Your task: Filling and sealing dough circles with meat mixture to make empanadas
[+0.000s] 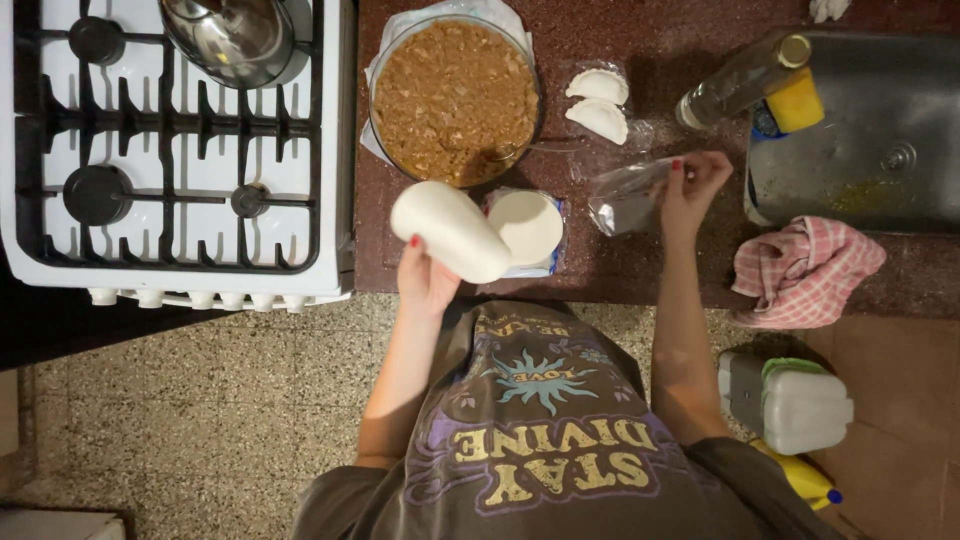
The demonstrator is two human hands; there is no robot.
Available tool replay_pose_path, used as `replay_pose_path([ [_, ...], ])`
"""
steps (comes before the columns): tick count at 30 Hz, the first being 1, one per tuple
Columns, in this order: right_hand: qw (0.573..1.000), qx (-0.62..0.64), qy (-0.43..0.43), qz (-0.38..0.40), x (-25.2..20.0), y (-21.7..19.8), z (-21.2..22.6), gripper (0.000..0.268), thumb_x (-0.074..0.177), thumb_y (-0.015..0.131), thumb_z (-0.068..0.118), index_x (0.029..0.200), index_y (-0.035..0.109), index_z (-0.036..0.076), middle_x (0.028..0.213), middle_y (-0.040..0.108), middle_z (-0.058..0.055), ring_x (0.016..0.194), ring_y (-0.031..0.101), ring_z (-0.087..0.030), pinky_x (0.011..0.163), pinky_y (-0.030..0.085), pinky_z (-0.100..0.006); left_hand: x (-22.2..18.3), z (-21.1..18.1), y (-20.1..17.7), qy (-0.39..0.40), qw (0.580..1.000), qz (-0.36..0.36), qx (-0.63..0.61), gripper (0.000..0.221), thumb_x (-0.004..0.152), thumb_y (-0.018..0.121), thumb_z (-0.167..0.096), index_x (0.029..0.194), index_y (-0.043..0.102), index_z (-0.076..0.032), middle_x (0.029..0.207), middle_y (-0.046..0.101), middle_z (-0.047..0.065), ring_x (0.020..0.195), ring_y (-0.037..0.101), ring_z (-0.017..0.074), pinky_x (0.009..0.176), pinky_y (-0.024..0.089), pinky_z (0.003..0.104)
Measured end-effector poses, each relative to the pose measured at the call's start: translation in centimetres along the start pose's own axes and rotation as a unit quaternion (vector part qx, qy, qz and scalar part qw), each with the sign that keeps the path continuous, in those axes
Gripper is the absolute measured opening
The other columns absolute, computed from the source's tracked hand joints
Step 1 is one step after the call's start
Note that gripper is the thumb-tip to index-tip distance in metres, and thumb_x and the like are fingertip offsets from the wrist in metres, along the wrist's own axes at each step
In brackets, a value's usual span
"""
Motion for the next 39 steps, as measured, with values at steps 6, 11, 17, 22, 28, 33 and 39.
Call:
replay_pose_path([
  [6, 0.963, -0.259, 0.057, 0.043, 0.0, -0.2, -8.9, 0.037, 0.098, 0.057, -0.018, 0.125, 0.041, 0.003, 0.117, 0.054, -0.020, 0.114, 0.058, -0.037, 0.100, 0.049, -0.054, 1.1, 0.0, -3.1, 0.011, 0.998, -0.017, -0.058, 0.050, 0.088, 0.065, -0.013, 0.138, 0.060, -0.008, 0.139, 0.062, 0.019, 0.131, 0.058, 0.0380, 0.118, 0.037, 0.063],
  [11, 0.909, -0.410, -0.013, 0.075, -0.7, -1.1, -10.4, 0.034, 0.092, 0.064, -0.016, 0.117, 0.060, 0.006, 0.112, 0.055, -0.015, 0.102, 0.057, -0.037, 0.089, 0.052, -0.049, 0.4, 0.2, -2.8, -0.008, 0.993, -0.071, -0.093, 0.055, 0.081, 0.064, -0.009, 0.136, 0.060, -0.003, 0.138, 0.062, 0.019, 0.131, 0.057, 0.0388, 0.118, 0.034, 0.064],
  [17, 0.905, -0.397, -0.154, -0.006, -1.8, 1.7, -3.3, 0.033, 0.090, 0.070, -0.012, 0.111, 0.066, 0.012, 0.113, 0.048, -0.011, 0.093, 0.048, -0.031, 0.088, 0.043, -0.043, -0.2, -0.3, -1.2, 0.011, 0.984, 0.074, -0.160, 0.083, 0.080, 0.066, -0.059, 0.148, 0.051, -0.013, 0.158, 0.043, 0.013, 0.149, 0.034, 0.0360, 0.128, 0.012, 0.063],
  [22, 0.964, -0.172, -0.200, 0.020, -6.3, 5.9, -1.5, 0.010, 0.100, 0.059, -0.003, 0.108, 0.059, 0.003, 0.103, 0.048, -0.013, 0.094, 0.052, -0.032, 0.086, 0.045, -0.037, 0.6, -0.7, -3.6, 0.002, 0.980, 0.137, -0.146, 0.058, 0.103, 0.040, -0.051, 0.152, 0.047, -0.020, 0.162, 0.037, 0.005, 0.152, 0.029, 0.0289, 0.130, 0.009, 0.058],
  [28, 0.956, 0.058, 0.057, 0.282, -11.5, 12.7, 1.6, 0.046, 0.112, 0.033, 0.032, 0.115, 0.070, 0.005, 0.097, 0.072, -0.011, 0.085, 0.065, -0.018, 0.078, 0.050, -0.030, -0.3, 1.3, -0.1, -0.036, 0.975, 0.148, -0.159, 0.056, 0.098, 0.046, -0.032, 0.152, 0.047, -0.015, 0.161, 0.039, 0.012, 0.149, 0.031, 0.0368, 0.128, 0.017, 0.059],
  [33, 0.963, 0.082, 0.105, 0.235, -10.8, 15.0, 4.1, 0.058, 0.112, 0.029, 0.040, 0.122, 0.070, 0.000, 0.096, 0.070, -0.015, 0.080, 0.063, -0.019, 0.081, 0.049, -0.028, 0.9, 2.7, -6.6, -0.066, 0.975, 0.128, -0.170, 0.059, 0.099, 0.040, -0.042, 0.151, 0.047, -0.015, 0.159, 0.043, 0.014, 0.149, 0.033, 0.0372, 0.126, 0.014, 0.059],
  [39, 0.816, -0.519, -0.190, 0.169, -2.0, 15.2, 6.8, 0.037, 0.092, 0.076, 0.039, 0.117, 0.063, 0.015, 0.125, 0.055, -0.012, 0.111, 0.051, -0.034, 0.093, 0.037, -0.050, 0.9, 1.7, -7.0, -0.036, 0.976, 0.126, -0.175, 0.058, 0.099, 0.041, -0.042, 0.149, 0.048, -0.015, 0.156, 0.044, 0.013, 0.147, 0.034, 0.0366, 0.125, 0.015, 0.058],
])
Point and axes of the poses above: each hand's wrist, its own x-axis towards the middle knuckle, its own y-axis out of the palm, z = x × y, the point moved 4 cm from there along x, towards the middle knuckle
